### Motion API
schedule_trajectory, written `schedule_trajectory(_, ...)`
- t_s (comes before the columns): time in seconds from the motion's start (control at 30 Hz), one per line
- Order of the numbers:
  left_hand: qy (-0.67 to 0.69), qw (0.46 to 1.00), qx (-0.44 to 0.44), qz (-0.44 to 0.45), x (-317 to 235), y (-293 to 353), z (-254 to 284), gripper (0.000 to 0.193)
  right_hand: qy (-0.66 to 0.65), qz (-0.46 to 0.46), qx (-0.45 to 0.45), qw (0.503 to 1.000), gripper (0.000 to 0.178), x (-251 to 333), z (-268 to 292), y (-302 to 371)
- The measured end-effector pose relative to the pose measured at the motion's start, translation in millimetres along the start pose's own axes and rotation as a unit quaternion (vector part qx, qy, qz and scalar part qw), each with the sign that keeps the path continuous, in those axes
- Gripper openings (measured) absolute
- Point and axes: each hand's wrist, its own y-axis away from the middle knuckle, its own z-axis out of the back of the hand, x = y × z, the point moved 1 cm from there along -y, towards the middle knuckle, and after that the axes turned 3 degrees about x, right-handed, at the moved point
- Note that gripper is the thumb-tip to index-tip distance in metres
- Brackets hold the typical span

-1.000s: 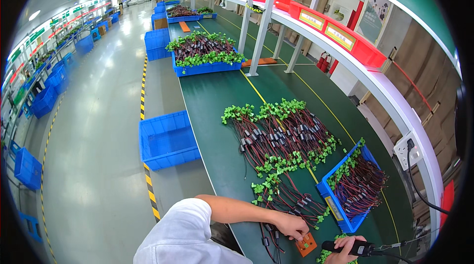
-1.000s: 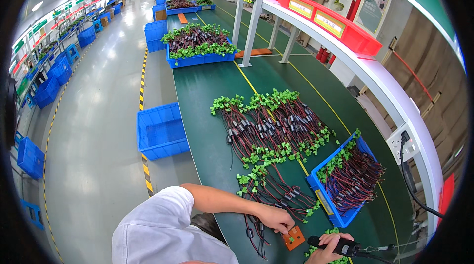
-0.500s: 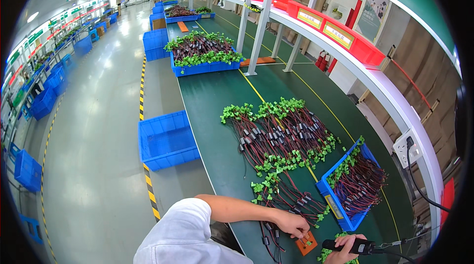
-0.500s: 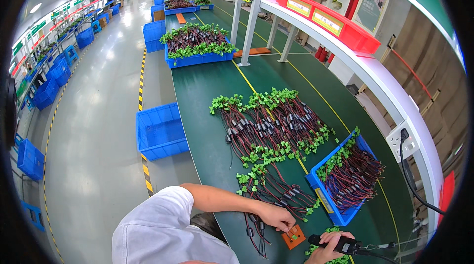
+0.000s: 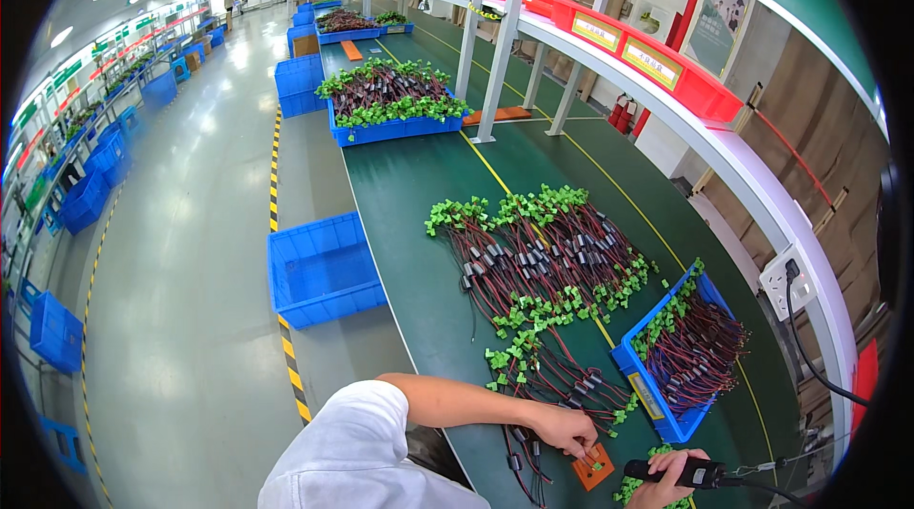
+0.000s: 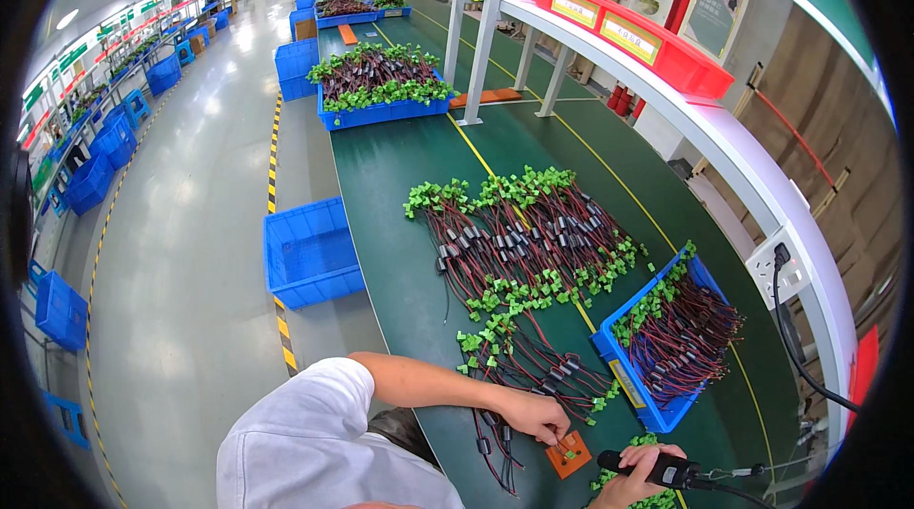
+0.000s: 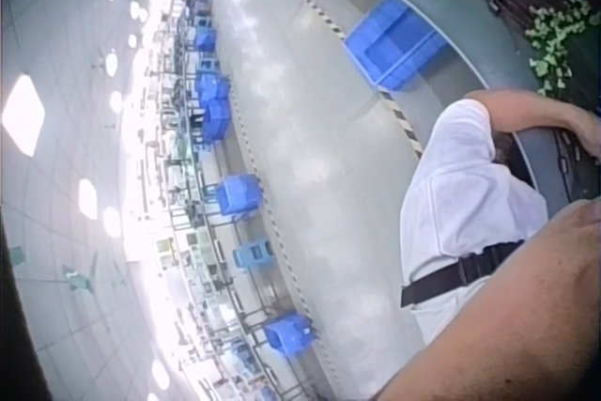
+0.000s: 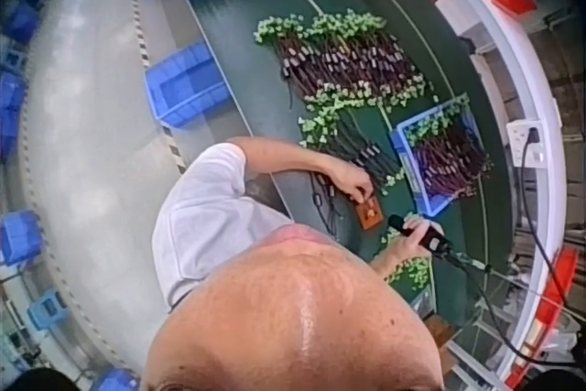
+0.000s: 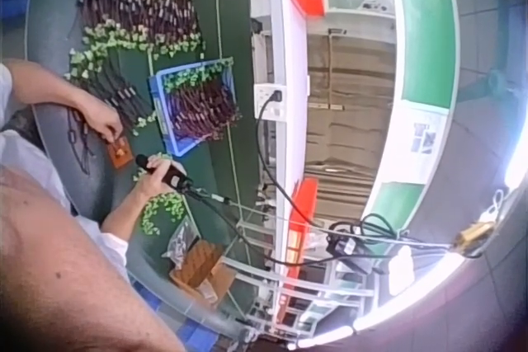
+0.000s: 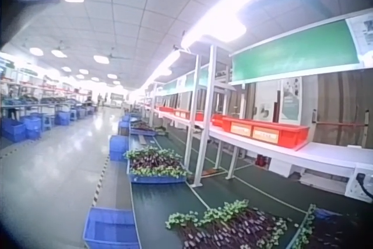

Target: The person assembles electronic components by securing them with screws using an electric screwdriver.

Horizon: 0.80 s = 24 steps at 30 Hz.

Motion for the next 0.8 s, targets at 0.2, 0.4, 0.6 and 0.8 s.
schedule_trajectory(0.2,-0.096,0.99,-0.084,-0.058,3.2,0.0,-0.2,0.018,0.013,0.033,0.014,0.999,0.012,-2.4,-5.6,-4.7)
schedule_trajectory(0.4,-0.484,0.864,-0.118,-0.07,-3.4,16.1,-2.3,0.016,0.009,0.052,0.026,0.998,0.01,-8.1,-2.3,-9.9)
schedule_trajectory(0.6,-0.53,0.843,-0.071,-0.056,-2.5,18.1,-5.1,0.016,0.031,0.055,0.02,0.998,0.011,0.7,7.1,-7.6)
schedule_trajectory(0.8,-0.414,0.902,-0.108,-0.055,-30.2,14.4,-6.6,0.022,0.056,0.033,0.005,0.998,0.014,-1.9,28.5,3.3)
